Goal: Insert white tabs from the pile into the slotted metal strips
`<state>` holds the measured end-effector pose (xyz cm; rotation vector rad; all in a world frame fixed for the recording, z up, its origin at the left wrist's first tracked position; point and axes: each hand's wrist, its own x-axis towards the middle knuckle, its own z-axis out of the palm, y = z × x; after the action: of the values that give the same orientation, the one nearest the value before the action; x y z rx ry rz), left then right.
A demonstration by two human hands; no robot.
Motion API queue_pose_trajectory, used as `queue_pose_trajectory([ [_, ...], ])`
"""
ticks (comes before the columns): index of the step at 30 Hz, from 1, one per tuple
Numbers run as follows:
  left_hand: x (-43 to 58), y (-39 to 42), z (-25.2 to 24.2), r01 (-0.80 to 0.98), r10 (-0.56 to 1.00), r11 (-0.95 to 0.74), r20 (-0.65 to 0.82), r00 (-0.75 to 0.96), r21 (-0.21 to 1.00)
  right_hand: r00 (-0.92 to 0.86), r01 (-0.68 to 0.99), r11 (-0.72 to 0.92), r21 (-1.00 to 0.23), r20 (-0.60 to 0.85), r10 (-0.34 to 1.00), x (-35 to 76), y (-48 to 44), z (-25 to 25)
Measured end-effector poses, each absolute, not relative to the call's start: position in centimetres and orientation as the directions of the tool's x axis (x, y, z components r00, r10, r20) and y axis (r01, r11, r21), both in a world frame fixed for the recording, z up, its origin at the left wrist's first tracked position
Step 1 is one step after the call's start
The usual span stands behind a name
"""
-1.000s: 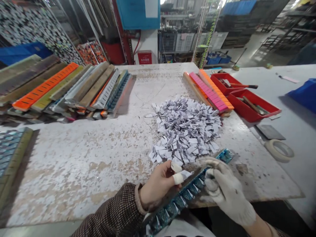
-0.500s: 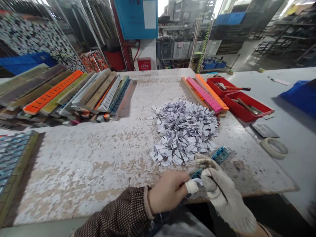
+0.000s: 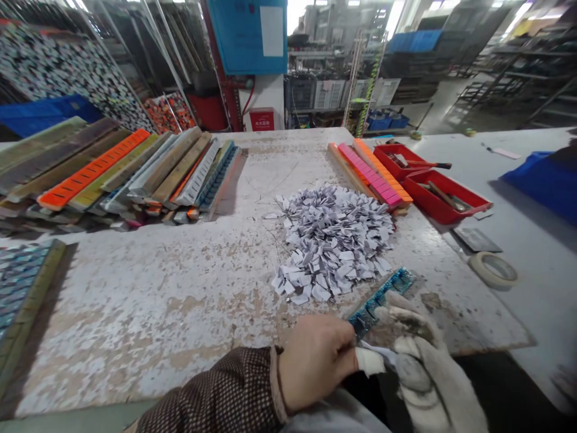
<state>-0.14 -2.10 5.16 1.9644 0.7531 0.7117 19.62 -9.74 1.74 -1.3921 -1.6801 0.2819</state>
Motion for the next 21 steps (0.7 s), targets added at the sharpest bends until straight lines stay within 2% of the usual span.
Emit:
queue_pose_trajectory([
  [3, 0.2, -2.4, 4.4, 0.217, 0.694, -0.464, 0.201, 0.691, 0.859, 0.078, 0.658, 0.308, -0.688, 0.468, 0.88, 19.5, -9.5, 0.9],
  [8, 0.8, -2.6, 3.9, -0.062, 0.504, -0.466, 0.322, 0.801, 0.883, -0.057, 0.572, 0.421, -0.704, 0.478, 0.877, 19.2, -8.8, 0.4],
  [9, 0.8, -2.4, 3.7, -0.038, 0.501, -0.489, 0.316, 0.806, 0.872, -0.056, 0.573, 0.406, -0.712, 0.46, 0.886, 19.4, -8.6, 0.7],
  [11, 0.6, -2.0, 3.2, 0.127, 0.542, -0.568, 0.253, 0.802, 0.813, -0.036, 0.63, 0.373, -0.681, 0.454, 0.891, 20.2, -8.0, 1.1],
  [12, 0.4, -1.8, 2.9, 0.238, 0.571, -0.604, 0.205, 0.795, 0.761, -0.018, 0.692, 0.351, -0.631, 0.471, 0.882, 20.8, -7.6, 1.3],
  [14, -0.2, -1.4, 2.6, 0.44, 0.635, -0.627, 0.095, 0.767, 0.642, -0.059, 0.823, 0.378, -0.423, 0.6, 0.798, 22.3, -6.6, 1.1],
  [15, -0.4, -1.3, 2.5, 0.509, 0.656, -0.618, 0.036, 0.754, 0.599, -0.114, 0.882, 0.365, -0.299, 0.616, 0.78, 22.9, -6.1, 0.9],
  [17, -0.8, -1.3, 2.3, 0.591, 0.674, -0.581, -0.076, 0.735, 0.56, -0.203, 0.925, 0.355, -0.137, 0.611, 0.765, 23.8, -5.1, 0.3],
  [21, -0.8, -1.5, 2.1, 0.654, 0.669, -0.527, -0.21, 0.713, 0.544, -0.301, 0.93, 0.368, -0.017, 0.539, 0.787, 23.6, -4.2, 0.0],
])
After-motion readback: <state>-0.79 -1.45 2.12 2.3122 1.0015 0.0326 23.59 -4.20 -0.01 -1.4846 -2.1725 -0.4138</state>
